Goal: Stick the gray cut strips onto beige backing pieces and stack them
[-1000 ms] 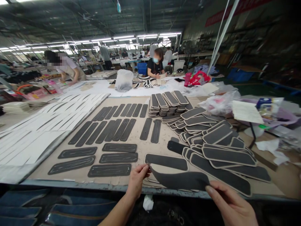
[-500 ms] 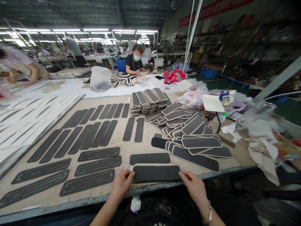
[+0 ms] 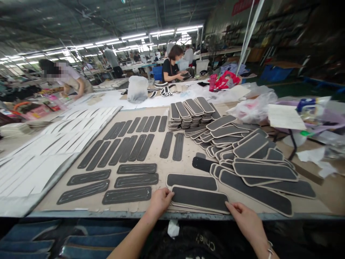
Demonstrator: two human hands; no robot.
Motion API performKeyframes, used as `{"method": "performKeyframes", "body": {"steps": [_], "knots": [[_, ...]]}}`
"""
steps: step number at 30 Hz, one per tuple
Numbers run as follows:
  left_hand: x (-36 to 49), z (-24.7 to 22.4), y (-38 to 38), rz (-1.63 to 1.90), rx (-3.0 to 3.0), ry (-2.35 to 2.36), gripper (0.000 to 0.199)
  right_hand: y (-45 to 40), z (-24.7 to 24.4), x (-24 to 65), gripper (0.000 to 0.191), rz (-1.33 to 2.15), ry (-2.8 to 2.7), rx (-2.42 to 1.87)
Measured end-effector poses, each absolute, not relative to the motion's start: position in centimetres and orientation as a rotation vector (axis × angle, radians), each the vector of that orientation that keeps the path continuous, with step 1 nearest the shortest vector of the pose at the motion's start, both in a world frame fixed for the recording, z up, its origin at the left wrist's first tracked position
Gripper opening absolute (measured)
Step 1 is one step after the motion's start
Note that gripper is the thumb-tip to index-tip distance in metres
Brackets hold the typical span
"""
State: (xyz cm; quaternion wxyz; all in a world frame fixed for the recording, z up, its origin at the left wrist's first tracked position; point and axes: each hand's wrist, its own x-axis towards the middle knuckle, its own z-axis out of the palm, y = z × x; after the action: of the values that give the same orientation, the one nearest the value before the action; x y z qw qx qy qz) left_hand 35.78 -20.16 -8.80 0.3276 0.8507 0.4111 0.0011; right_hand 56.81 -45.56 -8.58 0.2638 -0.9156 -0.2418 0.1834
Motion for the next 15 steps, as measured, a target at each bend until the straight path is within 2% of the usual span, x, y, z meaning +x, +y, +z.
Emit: {"method": "performKeyframes", "body": {"steps": [7, 15], "knots": [[36.03, -8.58, -20.1, -0.105, 2.27, 1.121, 0.028, -45.38, -8.82, 56.94, 0.041, 0.606, -0.615, -2.55], [36.38, -8.68, -20.13, -0.186, 2.385, 1.113, 0.032, -45.0, -8.47, 56.74, 0.035, 0.519, -0.625, -2.541]]}}
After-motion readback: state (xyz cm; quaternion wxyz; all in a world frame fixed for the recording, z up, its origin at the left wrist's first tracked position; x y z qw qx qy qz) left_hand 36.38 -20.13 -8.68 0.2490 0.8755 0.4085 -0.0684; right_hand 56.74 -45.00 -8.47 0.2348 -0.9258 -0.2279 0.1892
